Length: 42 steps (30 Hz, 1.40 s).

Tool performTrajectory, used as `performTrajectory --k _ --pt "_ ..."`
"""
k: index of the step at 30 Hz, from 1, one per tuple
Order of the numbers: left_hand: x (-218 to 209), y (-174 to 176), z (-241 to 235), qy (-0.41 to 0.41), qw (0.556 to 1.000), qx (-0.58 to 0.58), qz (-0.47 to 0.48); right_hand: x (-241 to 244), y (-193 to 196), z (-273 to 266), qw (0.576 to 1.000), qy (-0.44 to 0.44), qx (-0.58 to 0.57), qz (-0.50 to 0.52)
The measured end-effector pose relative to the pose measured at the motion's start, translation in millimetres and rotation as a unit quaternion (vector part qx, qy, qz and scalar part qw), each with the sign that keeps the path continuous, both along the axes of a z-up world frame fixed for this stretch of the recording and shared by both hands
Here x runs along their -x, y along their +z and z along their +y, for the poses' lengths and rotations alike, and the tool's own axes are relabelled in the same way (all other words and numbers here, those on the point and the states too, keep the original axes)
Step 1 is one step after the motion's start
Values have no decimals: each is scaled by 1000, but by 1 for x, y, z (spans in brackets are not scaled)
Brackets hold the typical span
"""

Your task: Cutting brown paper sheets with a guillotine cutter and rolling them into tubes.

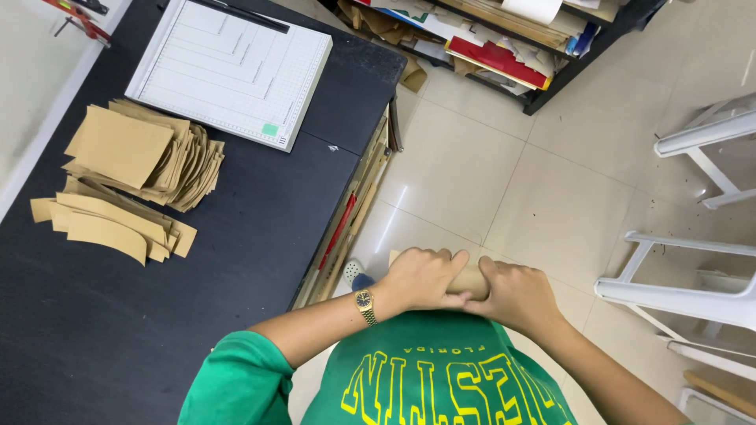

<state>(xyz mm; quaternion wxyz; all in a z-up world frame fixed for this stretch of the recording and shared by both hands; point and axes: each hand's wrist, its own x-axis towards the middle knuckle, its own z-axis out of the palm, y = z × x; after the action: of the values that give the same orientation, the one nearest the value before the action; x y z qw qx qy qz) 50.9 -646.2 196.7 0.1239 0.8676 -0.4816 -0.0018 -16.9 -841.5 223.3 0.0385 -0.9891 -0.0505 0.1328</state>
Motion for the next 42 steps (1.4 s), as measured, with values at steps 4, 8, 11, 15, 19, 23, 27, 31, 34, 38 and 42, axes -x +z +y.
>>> performTrajectory --k 4,8,11,15,19,23,27,31,34,38,42 --pt "3 4 3 -20 997 -22 73 9 -15 -3 999 3 12 31" --pt "9 -1 2 -40 994 -44 88 -3 6 2 984 -34 -37 169" --pt "16 -15 2 -58 995 -79 -37 -8 2 -4 919 -133 -217 302" --pt "23 -35 -2 -26 986 41 -160 0 -17 -10 814 -196 -386 387" --pt "24 -68 2 -16 1000 -11 -18 9 -56 -18 830 -163 -391 363" --pt "-6 -47 -3 -12 941 -184 285 12 -22 6 973 -27 -138 181" --pt "-35 -40 6 -55 840 -145 520 24 -45 21 974 149 77 -152" --pt "-41 -4 13 -108 826 -148 534 25 -83 32 943 181 102 -260" --pt "-45 -38 21 -66 801 -112 584 17 -65 45 932 177 85 -304" --pt "-45 -13 31 4 769 -44 637 7 -77 46 918 162 79 -353" --pt "-42 31 45 9 780 -43 625 2 -55 53 967 129 -16 -220"
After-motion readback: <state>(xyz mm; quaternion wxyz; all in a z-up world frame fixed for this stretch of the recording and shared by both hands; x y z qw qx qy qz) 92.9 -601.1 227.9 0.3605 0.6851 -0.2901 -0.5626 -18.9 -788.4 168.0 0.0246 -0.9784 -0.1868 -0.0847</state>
